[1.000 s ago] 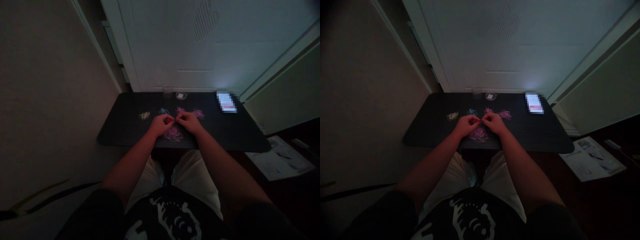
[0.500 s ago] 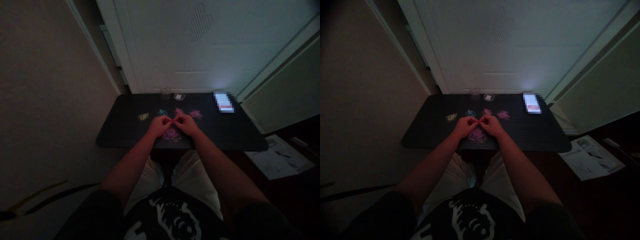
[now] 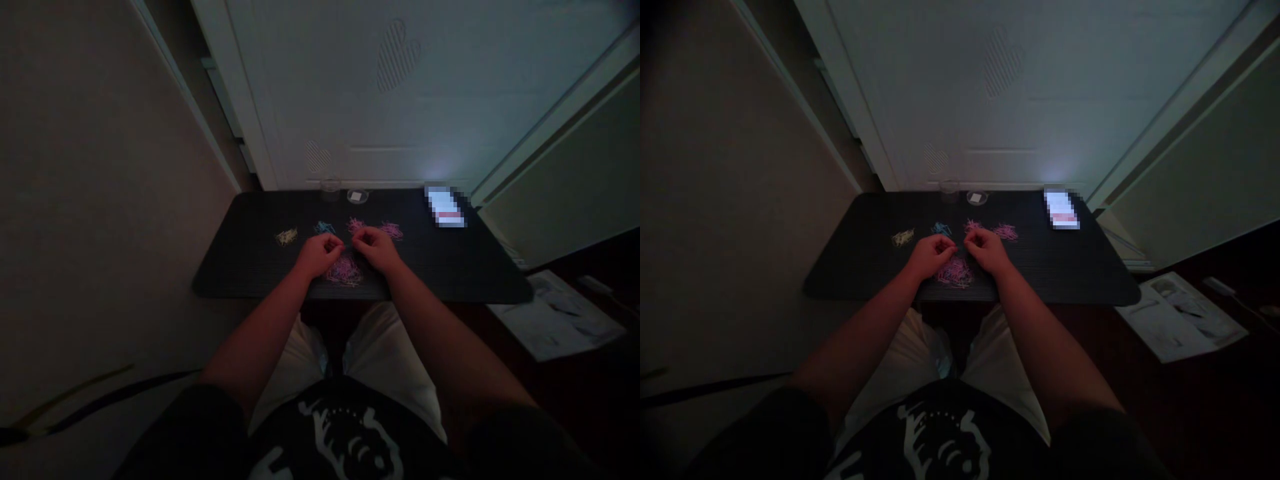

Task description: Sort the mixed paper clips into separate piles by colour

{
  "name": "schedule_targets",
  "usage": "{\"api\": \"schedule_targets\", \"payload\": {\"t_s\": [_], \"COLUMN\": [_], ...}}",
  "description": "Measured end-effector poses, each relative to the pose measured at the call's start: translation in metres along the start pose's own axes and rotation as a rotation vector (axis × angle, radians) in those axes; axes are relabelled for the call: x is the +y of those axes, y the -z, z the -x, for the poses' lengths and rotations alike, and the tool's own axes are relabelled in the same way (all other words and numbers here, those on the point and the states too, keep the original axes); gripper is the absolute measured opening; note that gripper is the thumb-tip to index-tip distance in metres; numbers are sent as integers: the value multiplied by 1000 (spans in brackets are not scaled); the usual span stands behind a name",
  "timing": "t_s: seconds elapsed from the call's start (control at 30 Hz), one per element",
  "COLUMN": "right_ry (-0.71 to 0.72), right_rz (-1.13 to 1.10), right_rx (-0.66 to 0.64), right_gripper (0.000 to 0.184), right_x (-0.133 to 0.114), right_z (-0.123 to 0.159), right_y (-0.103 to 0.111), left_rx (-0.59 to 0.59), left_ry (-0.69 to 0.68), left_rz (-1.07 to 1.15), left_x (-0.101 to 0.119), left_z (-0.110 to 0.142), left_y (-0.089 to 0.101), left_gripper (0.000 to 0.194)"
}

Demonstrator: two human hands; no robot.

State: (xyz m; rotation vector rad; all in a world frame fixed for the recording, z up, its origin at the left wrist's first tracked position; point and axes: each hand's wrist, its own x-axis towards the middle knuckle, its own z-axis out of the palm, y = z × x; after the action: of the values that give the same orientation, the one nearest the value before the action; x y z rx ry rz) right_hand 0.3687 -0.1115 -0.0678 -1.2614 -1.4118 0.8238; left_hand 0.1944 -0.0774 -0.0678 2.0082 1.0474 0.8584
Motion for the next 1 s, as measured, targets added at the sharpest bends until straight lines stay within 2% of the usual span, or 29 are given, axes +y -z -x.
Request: {"api": "schedule_targets", "payload": {"t_s": [0.13, 0.23, 0.37, 0.67, 1.0], "right_ry": [16, 14, 13, 26, 16], "right_rz": [-35, 37, 135, 164, 166], "right_rx": [-74, -119, -80, -73, -67], "right_gripper": [19, 19, 14, 15, 17], "right_x": [-3, -4, -3, -1, -5], "right_z": [2, 4, 4, 2, 2], "right_y": [-1, -3, -4, -2, -2], "left_rx": [0, -11, -28, -35, 22], "left_ry": [-7, -13, -23, -17, -8], "left_rz": [8, -1, -12, -39, 4], "left_x": [0, 0, 2, 3, 2], "left_z": [0, 0, 0, 0, 1], "left_y": [0, 1, 1, 2, 2], "left_gripper": [17, 15, 15, 18, 18]}}
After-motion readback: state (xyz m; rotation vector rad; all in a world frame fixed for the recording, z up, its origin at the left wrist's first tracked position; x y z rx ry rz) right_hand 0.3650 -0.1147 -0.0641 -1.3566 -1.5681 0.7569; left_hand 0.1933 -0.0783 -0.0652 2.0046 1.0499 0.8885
